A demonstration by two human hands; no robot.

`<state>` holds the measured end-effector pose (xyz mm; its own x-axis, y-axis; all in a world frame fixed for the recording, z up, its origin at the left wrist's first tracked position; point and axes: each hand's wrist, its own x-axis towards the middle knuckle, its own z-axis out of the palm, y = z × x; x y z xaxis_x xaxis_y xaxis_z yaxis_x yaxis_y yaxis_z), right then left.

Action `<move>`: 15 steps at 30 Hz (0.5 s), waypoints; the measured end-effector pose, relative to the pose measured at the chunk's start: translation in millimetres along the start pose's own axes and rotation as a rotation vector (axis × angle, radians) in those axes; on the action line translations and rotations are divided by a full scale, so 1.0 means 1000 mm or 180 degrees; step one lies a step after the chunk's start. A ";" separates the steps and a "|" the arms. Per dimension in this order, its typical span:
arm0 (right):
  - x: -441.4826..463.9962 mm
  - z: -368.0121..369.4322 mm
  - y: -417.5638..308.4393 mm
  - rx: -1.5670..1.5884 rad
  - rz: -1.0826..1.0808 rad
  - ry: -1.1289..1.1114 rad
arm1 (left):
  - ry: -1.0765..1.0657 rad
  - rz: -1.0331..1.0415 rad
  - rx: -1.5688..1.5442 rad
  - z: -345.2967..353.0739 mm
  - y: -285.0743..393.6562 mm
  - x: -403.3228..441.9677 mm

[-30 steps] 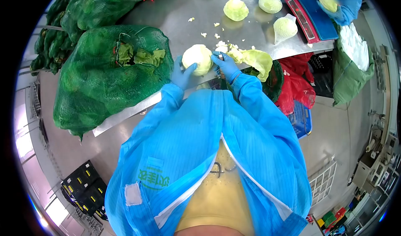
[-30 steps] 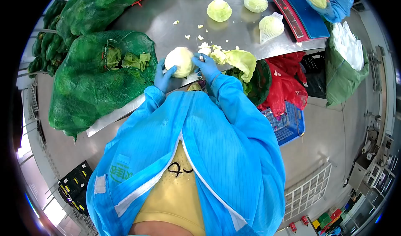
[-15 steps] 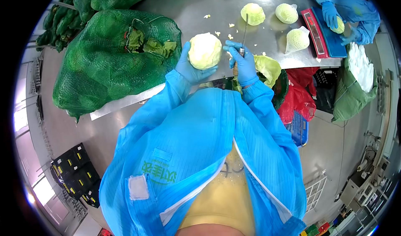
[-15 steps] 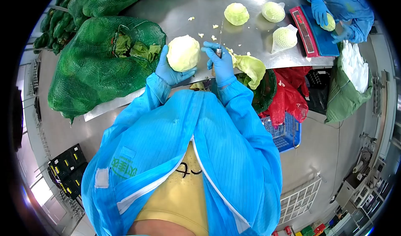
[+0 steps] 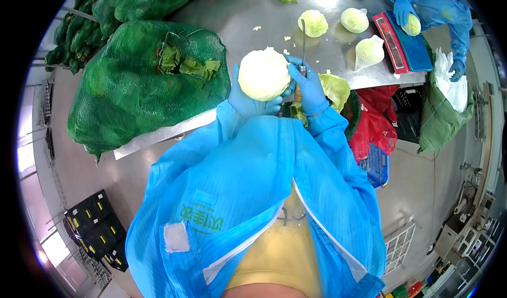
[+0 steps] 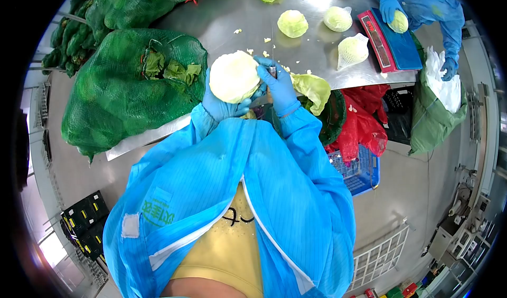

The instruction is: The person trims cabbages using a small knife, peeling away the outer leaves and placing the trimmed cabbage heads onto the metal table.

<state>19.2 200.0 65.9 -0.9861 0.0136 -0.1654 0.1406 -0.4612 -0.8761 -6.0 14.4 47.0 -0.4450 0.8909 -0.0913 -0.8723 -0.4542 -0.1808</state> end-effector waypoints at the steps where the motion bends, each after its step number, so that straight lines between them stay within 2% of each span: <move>1: -0.003 0.002 -0.005 -0.0181 -0.0048 -0.0147 | 0.0063 0.0024 0.0236 0.003 -0.001 -0.003; 2: -0.001 0.006 -0.002 -0.0254 -0.0485 -0.0082 | 0.0128 0.0044 0.0473 0.006 -0.003 -0.006; 3: -0.004 0.007 -0.008 -0.0253 -0.0487 -0.0075 | 0.0194 0.0059 0.0709 0.013 -0.006 -0.009; 5: -0.016 0.011 -0.026 -0.0497 -0.0290 -0.0159 | 0.0057 0.0138 -0.0023 0.021 -0.008 -0.012; 6: -0.020 0.009 -0.026 -0.0491 -0.0299 -0.0155 | 0.0059 0.0132 -0.0014 0.021 -0.006 -0.014; 8: -0.026 0.005 -0.026 -0.0725 -0.0190 -0.0257 | 0.0489 0.0489 0.0586 0.020 0.003 -0.017; 11: -0.035 0.008 -0.027 -0.0811 -0.0307 -0.0294 | 0.0189 0.0631 0.0937 -0.003 0.009 -0.025; 13: -0.040 0.010 -0.030 -0.0850 -0.0306 -0.0145 | -0.0346 0.0483 0.1275 -0.002 0.002 -0.023; 14: -0.036 0.007 -0.028 -0.1156 -0.0547 -0.0118 | -0.0101 0.0546 0.1934 0.000 -0.002 -0.024; 15: -0.034 0.009 -0.030 -0.1463 -0.0787 -0.0120 | 0.0008 0.0522 0.2116 0.007 -0.006 -0.023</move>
<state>47.7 205.5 101.9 -0.9961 0.0370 0.0806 -0.0811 -0.0110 -0.9966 7.9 -4.0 57.1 -0.5823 0.8101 -0.0686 -0.7330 -0.4866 0.4752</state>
